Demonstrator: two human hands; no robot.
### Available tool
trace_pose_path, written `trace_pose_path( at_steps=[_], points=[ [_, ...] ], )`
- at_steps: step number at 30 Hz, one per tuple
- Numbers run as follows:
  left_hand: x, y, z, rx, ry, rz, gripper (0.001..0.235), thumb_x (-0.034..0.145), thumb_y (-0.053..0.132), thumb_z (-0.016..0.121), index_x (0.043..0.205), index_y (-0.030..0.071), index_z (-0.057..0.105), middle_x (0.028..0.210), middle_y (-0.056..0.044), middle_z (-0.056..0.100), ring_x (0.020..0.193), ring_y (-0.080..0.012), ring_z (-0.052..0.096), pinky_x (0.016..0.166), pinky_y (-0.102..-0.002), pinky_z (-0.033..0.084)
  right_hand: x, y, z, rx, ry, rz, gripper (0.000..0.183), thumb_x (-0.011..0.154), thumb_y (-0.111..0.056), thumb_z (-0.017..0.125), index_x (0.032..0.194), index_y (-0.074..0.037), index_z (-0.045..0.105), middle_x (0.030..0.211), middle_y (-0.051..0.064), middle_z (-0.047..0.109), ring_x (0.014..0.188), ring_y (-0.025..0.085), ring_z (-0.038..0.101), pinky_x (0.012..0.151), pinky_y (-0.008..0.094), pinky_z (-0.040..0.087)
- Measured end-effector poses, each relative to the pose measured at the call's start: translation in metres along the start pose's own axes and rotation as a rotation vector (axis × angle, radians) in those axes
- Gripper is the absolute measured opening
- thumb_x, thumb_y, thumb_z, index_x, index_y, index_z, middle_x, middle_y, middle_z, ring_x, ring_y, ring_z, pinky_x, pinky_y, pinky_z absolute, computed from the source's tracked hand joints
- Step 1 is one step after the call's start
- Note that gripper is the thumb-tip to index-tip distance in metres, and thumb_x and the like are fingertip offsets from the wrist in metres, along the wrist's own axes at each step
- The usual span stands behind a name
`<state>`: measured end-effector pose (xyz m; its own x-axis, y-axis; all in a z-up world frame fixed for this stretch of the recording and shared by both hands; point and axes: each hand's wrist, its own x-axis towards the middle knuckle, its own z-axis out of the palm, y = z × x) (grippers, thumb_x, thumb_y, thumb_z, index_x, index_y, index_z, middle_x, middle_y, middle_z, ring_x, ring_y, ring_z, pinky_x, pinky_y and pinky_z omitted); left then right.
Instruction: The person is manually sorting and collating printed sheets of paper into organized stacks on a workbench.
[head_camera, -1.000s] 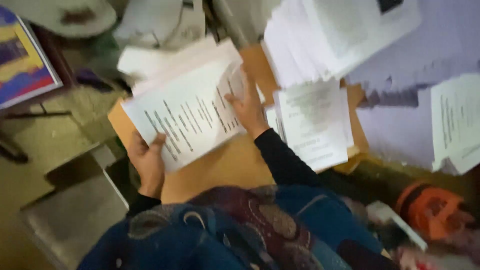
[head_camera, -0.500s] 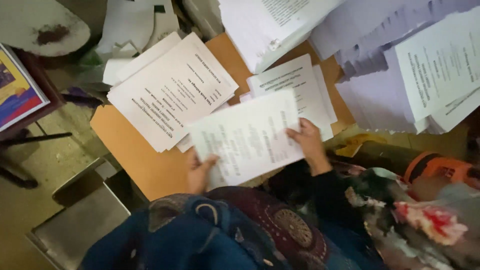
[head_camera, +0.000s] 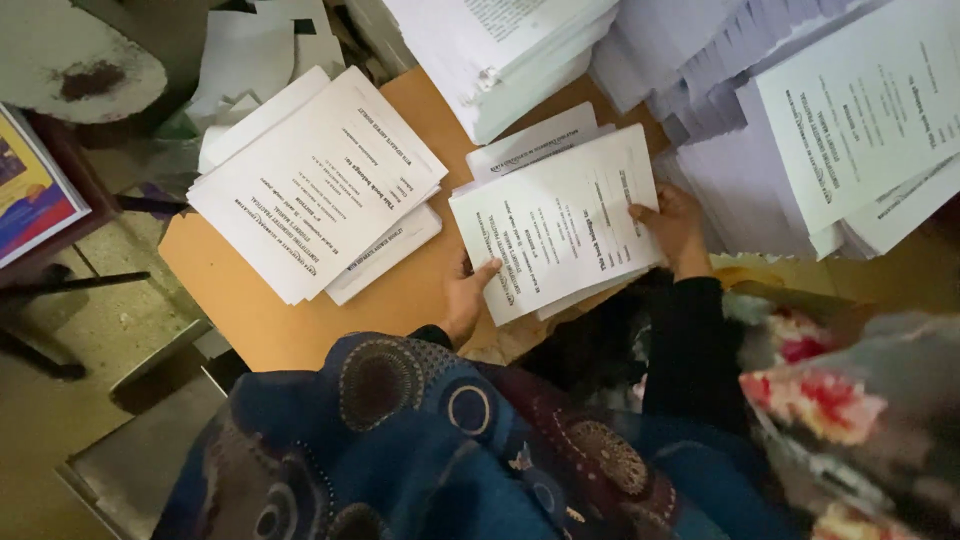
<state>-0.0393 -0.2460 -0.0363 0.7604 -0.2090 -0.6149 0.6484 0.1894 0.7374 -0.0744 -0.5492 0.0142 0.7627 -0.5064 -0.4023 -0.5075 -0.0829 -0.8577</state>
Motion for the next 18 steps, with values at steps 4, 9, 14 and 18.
trace_pose_path(
  at_steps=[4,9,14,18],
  points=[
    [-0.001,0.003,0.011,-0.023,0.02,-0.025,0.05,0.077,0.015,0.083,0.122,0.013,0.06,0.106,-0.003,0.066,0.091,-0.0157,0.062,0.081,-0.036,0.057,0.015,0.003,-0.003,-0.171,-0.039,0.017,0.027,0.088,-0.02,0.079,0.109,-0.01,0.066,0.094,0.008,0.068,0.076,0.016,0.061,0.071,0.028,0.051],
    [0.0,-0.001,0.013,0.0,0.068,-0.076,0.049,0.077,0.018,0.083,0.12,0.01,0.06,0.103,-0.003,0.065,0.09,-0.016,0.061,0.081,-0.034,0.056,0.025,0.012,-0.004,-0.118,-0.069,0.021,0.026,0.089,-0.014,0.075,0.112,-0.007,0.064,0.095,0.008,0.066,0.079,0.017,0.058,0.075,0.029,0.05],
    [-0.008,0.021,0.018,0.084,0.06,-0.068,0.051,0.075,0.019,0.084,0.119,0.007,0.06,0.105,-0.006,0.066,0.09,-0.0162,0.062,0.081,-0.034,0.056,0.011,-0.011,0.007,-0.097,-0.064,0.045,0.028,0.09,-0.014,0.074,0.115,-0.006,0.062,0.098,0.009,0.065,0.082,0.018,0.057,0.078,0.03,0.048],
    [-0.007,0.021,0.017,0.108,0.053,-0.06,0.046,0.074,0.019,0.084,0.112,0.007,0.063,0.099,-0.005,0.066,0.086,-0.0156,0.062,0.077,-0.033,0.057,0.013,-0.008,0.006,-0.084,-0.058,0.059,0.025,0.091,-0.013,0.073,0.114,-0.008,0.063,0.102,0.008,0.065,0.087,0.018,0.056,0.084,0.031,0.047]
  ],
)
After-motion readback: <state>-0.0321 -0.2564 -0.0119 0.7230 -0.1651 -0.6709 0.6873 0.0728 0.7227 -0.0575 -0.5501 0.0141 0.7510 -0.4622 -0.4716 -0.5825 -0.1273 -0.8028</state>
